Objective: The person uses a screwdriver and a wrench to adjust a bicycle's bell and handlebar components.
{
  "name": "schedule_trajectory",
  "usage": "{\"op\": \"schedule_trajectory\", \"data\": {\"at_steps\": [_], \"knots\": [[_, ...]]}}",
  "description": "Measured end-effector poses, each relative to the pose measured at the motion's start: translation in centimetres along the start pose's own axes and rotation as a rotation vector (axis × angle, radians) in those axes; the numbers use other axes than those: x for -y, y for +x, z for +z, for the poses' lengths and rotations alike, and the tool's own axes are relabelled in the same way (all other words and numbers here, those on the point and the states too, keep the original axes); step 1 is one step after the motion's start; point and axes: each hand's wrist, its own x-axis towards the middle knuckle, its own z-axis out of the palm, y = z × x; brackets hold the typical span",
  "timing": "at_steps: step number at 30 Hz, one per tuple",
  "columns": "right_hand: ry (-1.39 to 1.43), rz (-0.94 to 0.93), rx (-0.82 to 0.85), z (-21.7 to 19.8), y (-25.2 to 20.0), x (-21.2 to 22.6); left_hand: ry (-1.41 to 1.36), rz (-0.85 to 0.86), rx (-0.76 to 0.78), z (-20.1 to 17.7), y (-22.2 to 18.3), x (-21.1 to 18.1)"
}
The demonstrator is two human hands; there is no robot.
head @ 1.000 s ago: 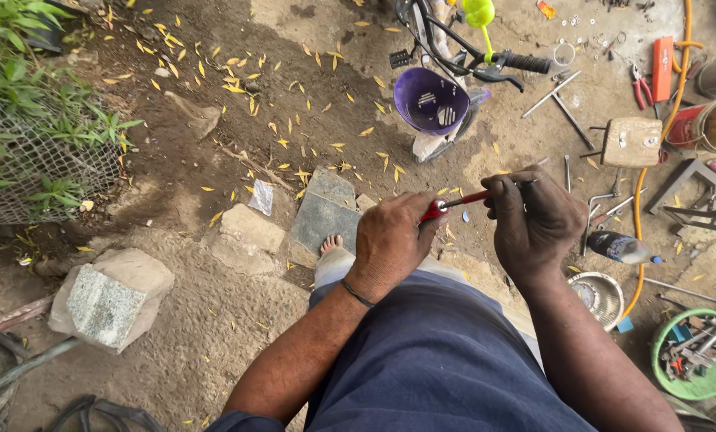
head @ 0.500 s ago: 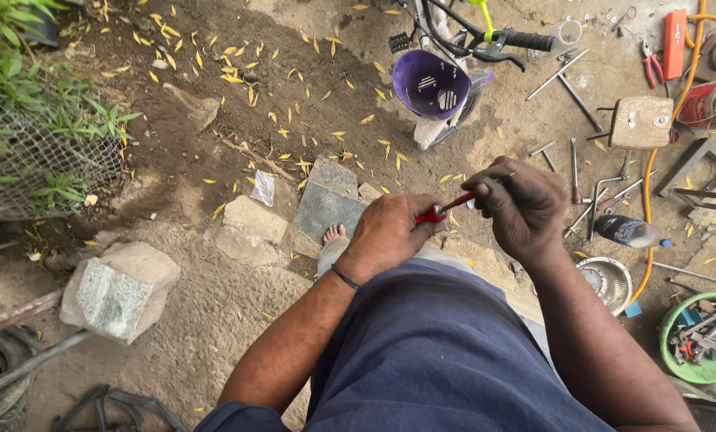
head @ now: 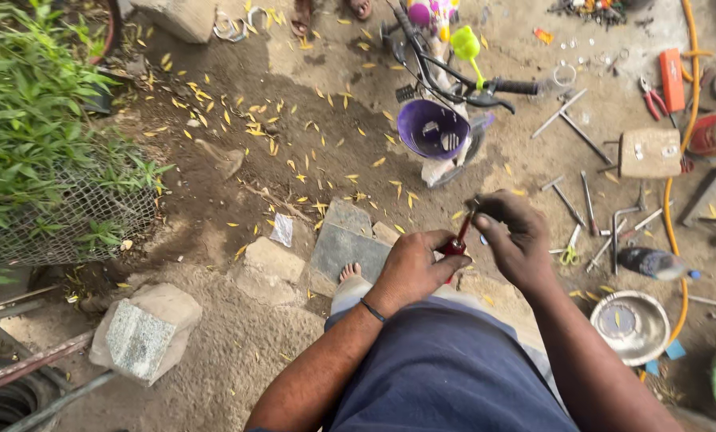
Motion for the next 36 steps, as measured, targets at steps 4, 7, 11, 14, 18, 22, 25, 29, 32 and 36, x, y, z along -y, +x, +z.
{"op": "schedule_trajectory", "data": {"at_steps": [4, 7, 11, 14, 18, 22, 25, 29, 32, 36], "knots": [[0.390, 0.188, 0.188, 0.2, -1.4, -0.6, -0.422, -0.077, -0.025, 0.3, 1.0, 1.0], [0.433, 0.421, 0.227, 2.5, -2.6, -1.5, -0.350, -0.099, -0.011, 0.3, 1.7, 2.2], [0.444, 0.615, 0.041, 3.6, -4.4, -3.0, -0.835, -0.337, -0.013, 0.8, 1.2, 3.9], [0.342, 0.580, 0.018, 1.9, -3.9, -3.6, -1.294, -0.433, -0.056, 0.0, 1.4, 4.2], [0.765, 0.575, -0.091, -1.0, -5.4, -3.2, -1.480, -0.272, -0.040, -0.3, 0.6, 4.6], [0.807, 0.450, 0.061, -2.6, -4.9, -3.1, -1.391, -0.179, -0.022, -1.2, 0.7, 4.6], [0.656, 0.492, 0.129, -2.9, -5.1, -3.6, -1.334, -0.090, -0.054, -0.8, 0.5, 4.5], [0.528, 0.510, 0.147, -1.8, -5.8, -4.0, -1.348, -0.089, -0.192, -0.6, 0.9, 4.6], [0.249, 0.500, 0.114, -0.7, -6.3, -3.3, -1.189, -0.132, -0.254, -1.2, 1.1, 4.7], [0.093, 0.489, 0.053, -0.2, -5.5, -1.2, -0.985, -0.132, -0.321, -2.1, 1.2, 4.6]]}}
